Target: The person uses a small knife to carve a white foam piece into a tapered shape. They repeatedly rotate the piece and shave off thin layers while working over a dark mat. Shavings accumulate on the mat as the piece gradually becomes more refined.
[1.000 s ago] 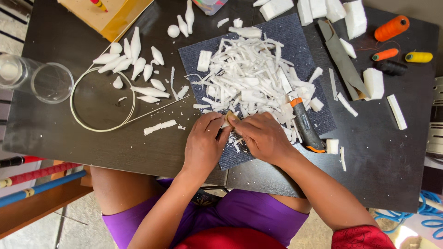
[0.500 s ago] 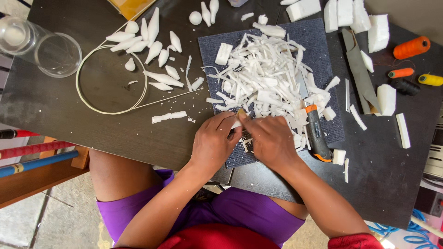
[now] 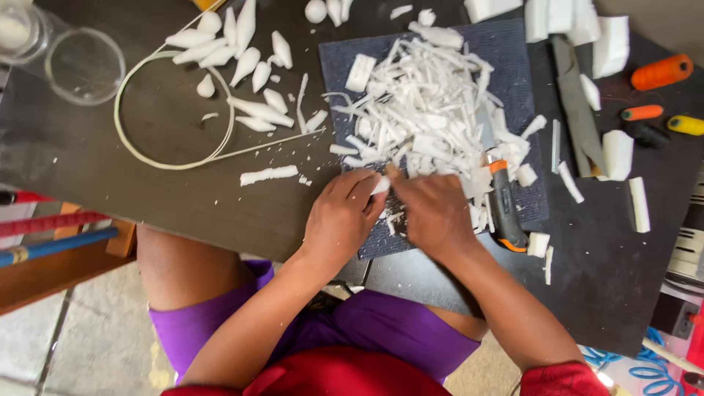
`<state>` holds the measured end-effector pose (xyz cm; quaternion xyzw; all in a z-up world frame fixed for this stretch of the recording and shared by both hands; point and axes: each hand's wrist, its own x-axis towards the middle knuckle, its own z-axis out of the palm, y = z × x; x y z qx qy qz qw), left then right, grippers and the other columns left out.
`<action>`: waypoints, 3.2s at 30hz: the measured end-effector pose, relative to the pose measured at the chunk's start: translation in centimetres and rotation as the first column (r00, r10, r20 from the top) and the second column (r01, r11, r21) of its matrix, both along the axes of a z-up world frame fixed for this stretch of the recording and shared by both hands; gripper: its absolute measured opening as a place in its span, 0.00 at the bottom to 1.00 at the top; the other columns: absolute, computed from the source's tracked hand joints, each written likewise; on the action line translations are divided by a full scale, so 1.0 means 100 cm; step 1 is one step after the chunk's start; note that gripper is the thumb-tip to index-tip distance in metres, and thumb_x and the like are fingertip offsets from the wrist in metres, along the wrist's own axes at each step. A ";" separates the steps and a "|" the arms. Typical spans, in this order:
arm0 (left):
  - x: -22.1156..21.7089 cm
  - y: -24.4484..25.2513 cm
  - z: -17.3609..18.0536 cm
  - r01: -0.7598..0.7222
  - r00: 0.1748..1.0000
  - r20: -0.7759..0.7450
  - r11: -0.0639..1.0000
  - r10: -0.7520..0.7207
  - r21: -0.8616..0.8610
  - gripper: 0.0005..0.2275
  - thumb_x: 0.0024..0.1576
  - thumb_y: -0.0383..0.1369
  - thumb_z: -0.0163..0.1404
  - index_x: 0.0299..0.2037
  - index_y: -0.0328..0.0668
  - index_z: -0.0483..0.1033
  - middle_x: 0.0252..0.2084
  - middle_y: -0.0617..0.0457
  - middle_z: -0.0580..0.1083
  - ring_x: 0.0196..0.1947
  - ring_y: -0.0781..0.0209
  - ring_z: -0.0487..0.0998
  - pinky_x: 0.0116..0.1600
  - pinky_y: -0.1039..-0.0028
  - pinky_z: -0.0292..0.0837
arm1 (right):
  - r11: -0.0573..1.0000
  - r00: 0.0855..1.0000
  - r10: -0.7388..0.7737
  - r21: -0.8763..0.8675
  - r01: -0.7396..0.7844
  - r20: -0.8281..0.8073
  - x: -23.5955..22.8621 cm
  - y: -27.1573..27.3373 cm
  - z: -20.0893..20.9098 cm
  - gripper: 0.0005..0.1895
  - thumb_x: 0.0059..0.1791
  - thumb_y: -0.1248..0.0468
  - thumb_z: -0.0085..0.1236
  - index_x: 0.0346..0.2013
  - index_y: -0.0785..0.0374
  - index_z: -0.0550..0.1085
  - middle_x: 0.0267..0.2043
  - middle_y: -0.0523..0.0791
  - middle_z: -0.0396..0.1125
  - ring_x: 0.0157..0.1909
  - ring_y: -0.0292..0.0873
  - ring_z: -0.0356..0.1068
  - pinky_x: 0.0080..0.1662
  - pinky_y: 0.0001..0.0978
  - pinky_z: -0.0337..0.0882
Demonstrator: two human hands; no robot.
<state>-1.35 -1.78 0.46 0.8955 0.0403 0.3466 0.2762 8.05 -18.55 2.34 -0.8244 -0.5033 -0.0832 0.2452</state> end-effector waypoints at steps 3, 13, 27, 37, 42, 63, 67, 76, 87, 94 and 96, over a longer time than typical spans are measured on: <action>-0.001 -0.001 -0.004 0.010 1.000 0.000 1.000 -0.010 0.006 0.09 0.54 0.29 0.62 0.42 0.35 0.83 0.40 0.46 0.77 0.41 0.48 0.83 0.47 0.65 0.83 | 1.000 0.992 0.012 -0.017 -0.014 -0.123 -0.007 -0.001 0.016 0.22 0.52 0.75 0.43 0.57 0.57 0.77 0.34 0.43 0.71 0.37 0.46 0.69 0.44 0.38 0.64; 0.005 0.002 0.012 0.042 0.999 0.000 0.998 -0.042 0.040 0.10 0.56 0.29 0.60 0.47 0.36 0.82 0.40 0.47 0.76 0.42 0.50 0.83 0.48 0.67 0.82 | 0.994 0.997 -0.011 0.108 0.019 -0.072 0.008 -0.004 0.006 0.18 0.54 0.73 0.48 0.55 0.58 0.78 0.35 0.47 0.71 0.38 0.55 0.71 0.41 0.48 0.64; 0.003 0.003 0.013 0.063 0.998 0.005 0.987 -0.065 0.149 0.12 0.56 0.33 0.60 0.47 0.36 0.81 0.37 0.44 0.73 0.37 0.44 0.79 0.44 0.60 0.78 | 0.942 0.946 -0.081 0.285 0.175 -0.312 0.000 -0.011 0.008 0.16 0.56 0.68 0.54 0.59 0.58 0.77 0.38 0.48 0.75 0.41 0.54 0.76 0.46 0.45 0.69; 0.002 0.002 0.005 0.062 0.998 -0.045 0.982 -0.055 0.181 0.11 0.58 0.36 0.61 0.44 0.37 0.82 0.35 0.46 0.72 0.35 0.47 0.79 0.41 0.64 0.75 | 0.981 0.997 0.019 0.192 -0.003 -0.080 0.000 -0.003 0.011 0.10 0.55 0.66 0.56 0.49 0.59 0.80 0.34 0.44 0.73 0.38 0.49 0.74 0.43 0.42 0.68; -0.002 0.002 0.009 0.093 0.994 -0.076 0.976 -0.079 0.199 0.10 0.60 0.33 0.59 0.46 0.34 0.82 0.36 0.44 0.73 0.36 0.45 0.79 0.41 0.62 0.75 | 0.979 0.966 0.105 0.193 -0.060 -0.236 0.004 -0.008 0.010 0.09 0.57 0.63 0.52 0.47 0.58 0.80 0.34 0.43 0.73 0.38 0.50 0.74 0.41 0.40 0.67; -0.003 0.002 -0.003 0.050 0.996 -0.078 0.969 -0.032 0.244 0.12 0.62 0.38 0.57 0.48 0.38 0.82 0.37 0.46 0.73 0.36 0.48 0.78 0.40 0.63 0.75 | 0.993 0.949 0.041 0.121 -0.003 -0.312 0.005 -0.006 0.014 0.12 0.56 0.68 0.50 0.52 0.59 0.78 0.33 0.44 0.73 0.37 0.50 0.73 0.45 0.45 0.65; -0.002 0.000 0.006 0.024 0.997 -0.078 0.963 -0.003 0.268 0.13 0.62 0.39 0.56 0.49 0.40 0.82 0.37 0.48 0.72 0.36 0.49 0.78 0.39 0.64 0.74 | 0.976 0.923 0.017 0.205 0.067 -0.384 0.007 -0.008 0.005 0.15 0.57 0.67 0.51 0.57 0.57 0.77 0.36 0.43 0.75 0.42 0.50 0.75 0.49 0.44 0.66; -0.003 0.000 0.021 0.058 0.994 -0.103 0.978 -0.038 0.199 0.18 0.59 0.39 0.57 0.57 0.42 0.77 0.43 0.46 0.74 0.39 0.48 0.80 0.41 0.62 0.76 | 0.946 0.869 -0.027 0.267 0.181 -0.494 0.004 -0.004 0.025 0.17 0.57 0.66 0.53 0.61 0.57 0.76 0.44 0.47 0.76 0.47 0.55 0.76 0.51 0.45 0.69; -0.002 0.002 0.018 0.059 0.997 -0.063 0.987 -0.050 0.147 0.13 0.58 0.34 0.60 0.50 0.39 0.80 0.41 0.45 0.76 0.41 0.48 0.82 0.44 0.64 0.79 | 0.931 0.850 0.000 0.310 0.192 -0.527 0.004 -0.008 0.015 0.16 0.57 0.67 0.51 0.59 0.61 0.77 0.36 0.48 0.77 0.41 0.56 0.76 0.50 0.46 0.69; -0.002 0.004 0.008 0.080 0.995 -0.071 0.995 -0.077 0.052 0.11 0.56 0.32 0.63 0.46 0.39 0.81 0.38 0.46 0.76 0.39 0.47 0.82 0.44 0.63 0.79 | 0.945 0.887 0.100 0.321 0.056 -0.450 -0.001 -0.002 0.024 0.16 0.57 0.66 0.50 0.59 0.59 0.77 0.34 0.50 0.75 0.36 0.49 0.74 0.46 0.44 0.67; 0.000 0.003 0.007 0.045 0.997 -0.070 0.998 -0.042 0.040 0.09 0.56 0.32 0.63 0.44 0.39 0.82 0.37 0.47 0.76 0.39 0.48 0.82 0.45 0.64 0.79 | 0.966 0.943 0.100 0.258 -0.015 -0.319 -0.001 -0.004 0.013 0.14 0.55 0.67 0.54 0.55 0.59 0.79 0.33 0.47 0.75 0.36 0.49 0.75 0.43 0.42 0.67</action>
